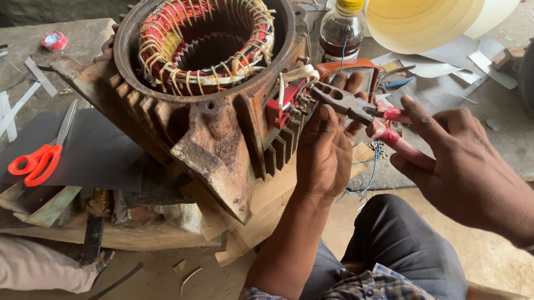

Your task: The person uses pliers to tighten a terminal on an electric motor stator and then connects a multimeter probe to test the connection. The person works at a bench with tools and parts visible.

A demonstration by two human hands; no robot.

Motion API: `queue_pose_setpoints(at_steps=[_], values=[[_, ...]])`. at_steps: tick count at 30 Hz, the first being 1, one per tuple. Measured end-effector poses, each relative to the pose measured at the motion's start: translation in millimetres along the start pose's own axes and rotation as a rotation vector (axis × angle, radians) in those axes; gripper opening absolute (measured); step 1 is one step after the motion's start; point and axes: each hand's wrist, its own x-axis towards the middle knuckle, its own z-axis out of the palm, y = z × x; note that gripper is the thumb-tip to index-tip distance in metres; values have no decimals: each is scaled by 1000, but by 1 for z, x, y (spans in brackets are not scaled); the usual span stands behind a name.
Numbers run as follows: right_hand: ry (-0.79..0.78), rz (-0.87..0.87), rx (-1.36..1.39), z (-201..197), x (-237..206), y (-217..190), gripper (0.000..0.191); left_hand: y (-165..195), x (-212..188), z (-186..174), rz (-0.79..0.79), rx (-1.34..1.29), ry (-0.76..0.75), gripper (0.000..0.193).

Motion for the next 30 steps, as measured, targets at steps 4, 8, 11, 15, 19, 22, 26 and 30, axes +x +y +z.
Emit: queue_pose_setpoints(at_steps=[4,8,11,15,19,22,26,30], values=[[-164,139,-86,-9,7,-15,70,1,-2,-4,5,-57,29,55],[-479,461,-318,-11,7,-21,66,-1,-1,-9,14,-96,36,54],[-372,-86,-75,-12,19,6,62,-3,-3,-13,0,-48,85,53],[-829,299,642,-1,30,57,63,-3,-14,-15,93,32,86,44],[-926,415,893,5,24,75,65,-3,-15,-17,67,137,106,48],[-853,485,607,4,13,60,67,-5,-11,-17,17,178,85,50],[-613,442,-173,2,-5,30,82,-8,-10,-14,-51,196,48,56],[130,-81,-387,5,-13,7,85,-6,-6,-11,-15,198,37,58]])
